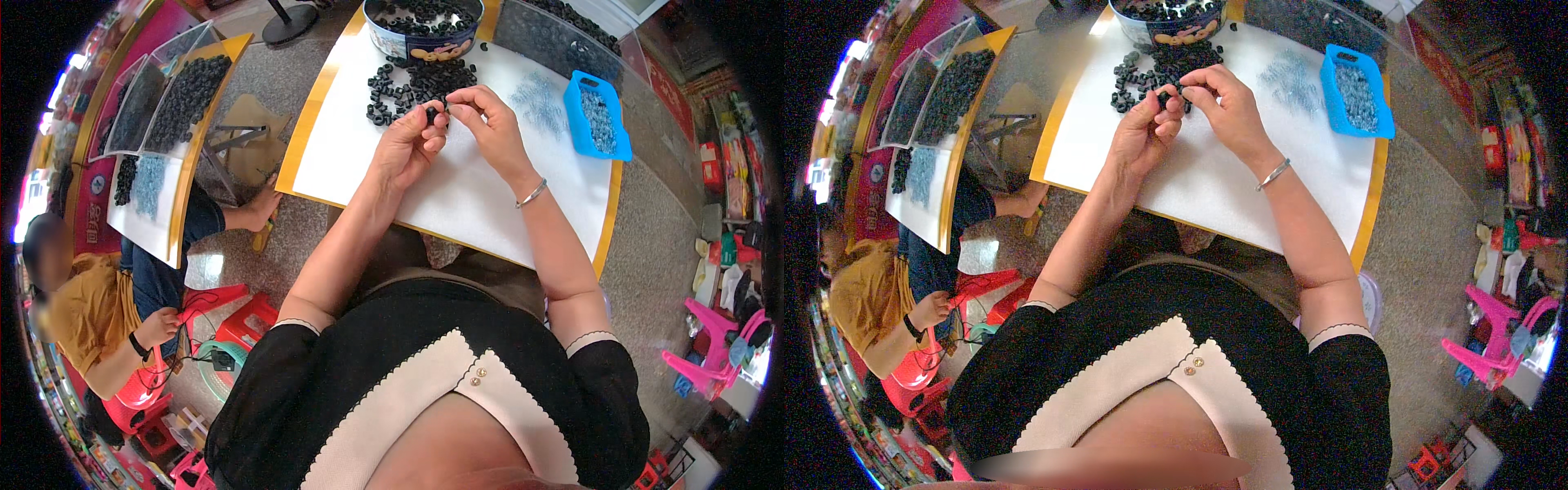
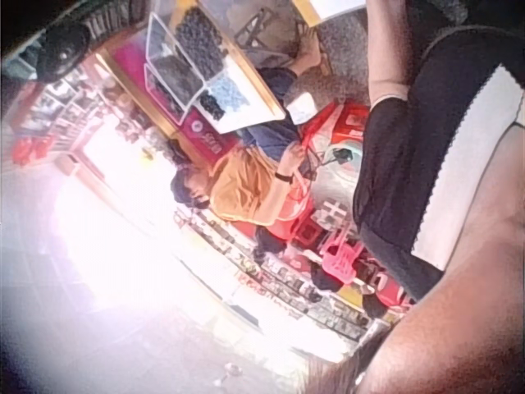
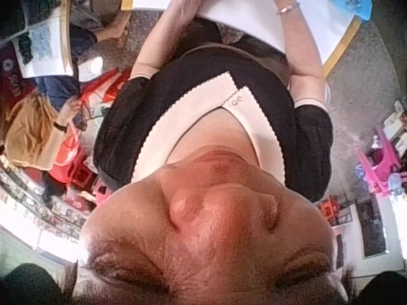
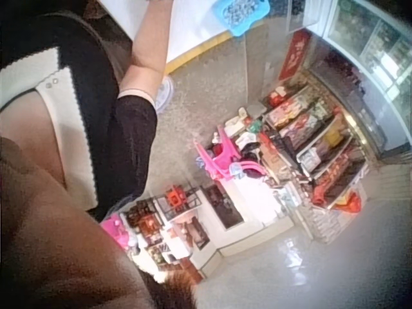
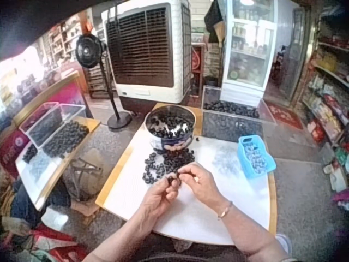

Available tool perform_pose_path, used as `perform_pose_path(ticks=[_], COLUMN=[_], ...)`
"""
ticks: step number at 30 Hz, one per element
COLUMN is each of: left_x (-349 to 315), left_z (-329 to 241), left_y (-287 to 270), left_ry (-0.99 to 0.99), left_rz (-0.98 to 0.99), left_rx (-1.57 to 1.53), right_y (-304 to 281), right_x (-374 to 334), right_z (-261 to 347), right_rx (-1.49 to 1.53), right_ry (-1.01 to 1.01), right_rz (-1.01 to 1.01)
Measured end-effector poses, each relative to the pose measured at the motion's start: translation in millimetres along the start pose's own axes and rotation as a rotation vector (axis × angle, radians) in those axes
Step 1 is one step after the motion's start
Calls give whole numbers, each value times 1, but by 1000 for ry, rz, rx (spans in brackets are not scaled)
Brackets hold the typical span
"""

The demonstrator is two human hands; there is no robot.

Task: The person assembles small black plastic housings by hand, inserting small blue plastic inserts into them at a table.

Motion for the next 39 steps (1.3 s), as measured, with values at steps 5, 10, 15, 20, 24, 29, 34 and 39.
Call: perform_pose_path(ticks=[5, 10, 15, 20, 24, 29, 34, 39], left_x=[1, 2, 1, 0, -1, 5, 4, 1], left_z=[0, -1, 0, -1, 2, 5, 5, 1], left_y=[-6, -6, -5, -6, 2, -9, -6, 2], left_ry=[10, -9, 13, 26, 70, 74, 118, 100], left_rz=[49, 98, -27, 67, 15, 37, 8, -16], left_rx=[68, 21, 55, 86, 253, 291, 328, 353], right_y=[1, 6, 6, 7, 9, 7, 9, 6], right_x=[1, -2, -3, -7, -9, -8, -9, -9], right_z=[-4, 1, 2, 15, 23, 24, 20, 17], right_rx=[-32, 95, 210, -104, -378, -485, -383, -138], right_ry=[9, 53, 116, -174, -379, -507, -416, -171], right_rz=[0, 51, 158, 49, -20, -105, -104, -27])
Point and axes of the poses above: each hand's wrist, its own x-axis towards the middle knuckle, its own y-axis out of the palm, z = x × y, the point moved 2 cm from there along x, towards the middle knuckle, and after that the axes turned 12 degrees about y, right-handed, at the moved point
